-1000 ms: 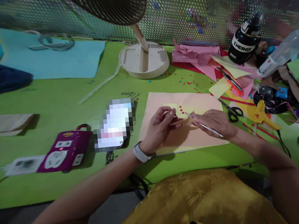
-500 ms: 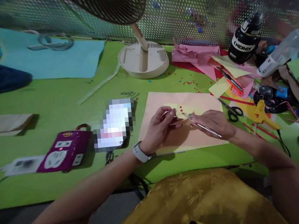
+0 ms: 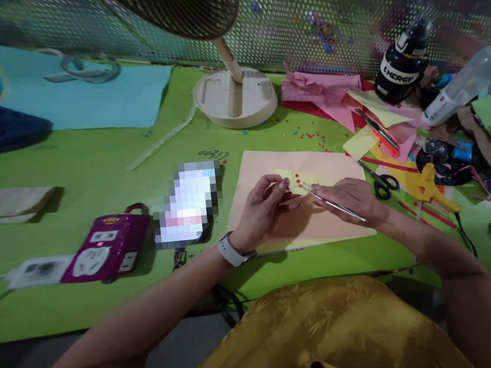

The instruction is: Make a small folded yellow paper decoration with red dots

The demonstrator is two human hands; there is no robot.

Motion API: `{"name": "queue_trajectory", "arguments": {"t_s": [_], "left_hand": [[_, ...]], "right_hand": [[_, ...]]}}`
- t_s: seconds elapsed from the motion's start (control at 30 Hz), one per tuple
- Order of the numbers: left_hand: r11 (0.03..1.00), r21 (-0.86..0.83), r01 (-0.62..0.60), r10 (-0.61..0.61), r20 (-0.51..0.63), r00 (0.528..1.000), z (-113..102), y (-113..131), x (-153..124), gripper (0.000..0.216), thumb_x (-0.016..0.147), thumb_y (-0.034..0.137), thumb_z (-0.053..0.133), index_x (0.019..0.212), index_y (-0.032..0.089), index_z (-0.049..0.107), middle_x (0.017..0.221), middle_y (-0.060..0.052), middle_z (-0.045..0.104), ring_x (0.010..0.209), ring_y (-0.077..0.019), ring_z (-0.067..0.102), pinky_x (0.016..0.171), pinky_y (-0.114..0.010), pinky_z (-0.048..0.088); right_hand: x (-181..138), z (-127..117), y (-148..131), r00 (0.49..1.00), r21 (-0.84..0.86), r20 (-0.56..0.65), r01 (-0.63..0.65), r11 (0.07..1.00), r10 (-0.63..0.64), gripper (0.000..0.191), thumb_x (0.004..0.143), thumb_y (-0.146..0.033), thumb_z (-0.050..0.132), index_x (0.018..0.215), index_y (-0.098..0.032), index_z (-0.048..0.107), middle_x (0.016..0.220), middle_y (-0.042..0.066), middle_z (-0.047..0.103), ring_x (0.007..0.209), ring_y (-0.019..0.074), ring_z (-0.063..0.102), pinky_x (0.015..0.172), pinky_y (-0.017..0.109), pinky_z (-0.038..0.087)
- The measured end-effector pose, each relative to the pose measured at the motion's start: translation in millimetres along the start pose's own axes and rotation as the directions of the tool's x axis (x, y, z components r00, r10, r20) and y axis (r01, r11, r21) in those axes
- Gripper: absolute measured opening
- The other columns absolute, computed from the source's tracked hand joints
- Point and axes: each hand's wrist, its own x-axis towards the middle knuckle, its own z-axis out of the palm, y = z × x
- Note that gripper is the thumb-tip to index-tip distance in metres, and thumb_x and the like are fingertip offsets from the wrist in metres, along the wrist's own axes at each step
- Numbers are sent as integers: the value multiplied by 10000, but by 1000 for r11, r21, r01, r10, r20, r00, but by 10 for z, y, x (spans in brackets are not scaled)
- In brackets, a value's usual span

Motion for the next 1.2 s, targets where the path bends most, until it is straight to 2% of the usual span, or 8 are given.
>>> {"name": "queue_trajectory", "arguments": {"t_s": [0.07,0.23,0.33,0.67,0.8,0.93,1.2], "left_hand": [[1000,-6,4,-4,-2,1000,2,3,-3,445,676,434,847,883,202,528,743,60,597,700,-91,658,606,-191,603],[1000,20,17,-17,-7,1000,-5,9,0,454,667,448,847,884,200,534,751,57,601,718,-98,662,597,-185,595],[1000,-2,24,-24,-3,1000,-18,1,7,469,649,443,860,882,202,531,765,59,603,715,-98,667,594,-187,595],[1000,11,26,-26,-3,1000,-31,-11,16,438,678,427,842,886,200,531,792,57,603,725,-102,675,598,-192,591],[1000,21,21,-21,-1,1000,-32,-13,16,438,683,434,839,889,199,532,765,58,601,718,-103,672,593,-189,590],[999,31,19,-20,10,1000,-30,-11,16,438,686,445,834,886,196,534,765,56,605,714,-95,668,596,-182,590],[998,63,0,-3,38,999,-37,2,13,439,691,457,827,890,205,527,753,53,598,739,-115,663,602,-214,603]], "right_hand": [[-9,-4,6,1000,1,6,7,1000,-7,401,893,-164,649,1268,-280,567,968,6,784,755,141,756,659,249,622],[-8,-16,17,998,37,30,57,998,-58,447,879,-134,670,1300,-177,525,996,81,780,855,145,756,700,248,609],[-16,-21,33,994,27,37,97,995,-98,460,885,-161,673,1316,-189,511,997,69,781,848,127,751,709,235,604],[-90,-14,78,978,16,70,196,980,-197,357,874,-162,688,1211,-136,576,1063,82,765,921,114,729,737,232,596],[-122,2,82,980,36,74,184,982,-186,348,894,-147,658,1231,-159,571,1076,76,763,939,123,730,767,249,608],[-149,6,84,983,49,78,161,986,-165,428,906,-150,638,1319,-170,523,1086,69,761,972,122,726,787,250,609],[-73,-11,23,991,45,56,119,992,-121,531,900,-135,642,1395,-185,456,1037,75,772,893,133,746,742,252,606]]}}
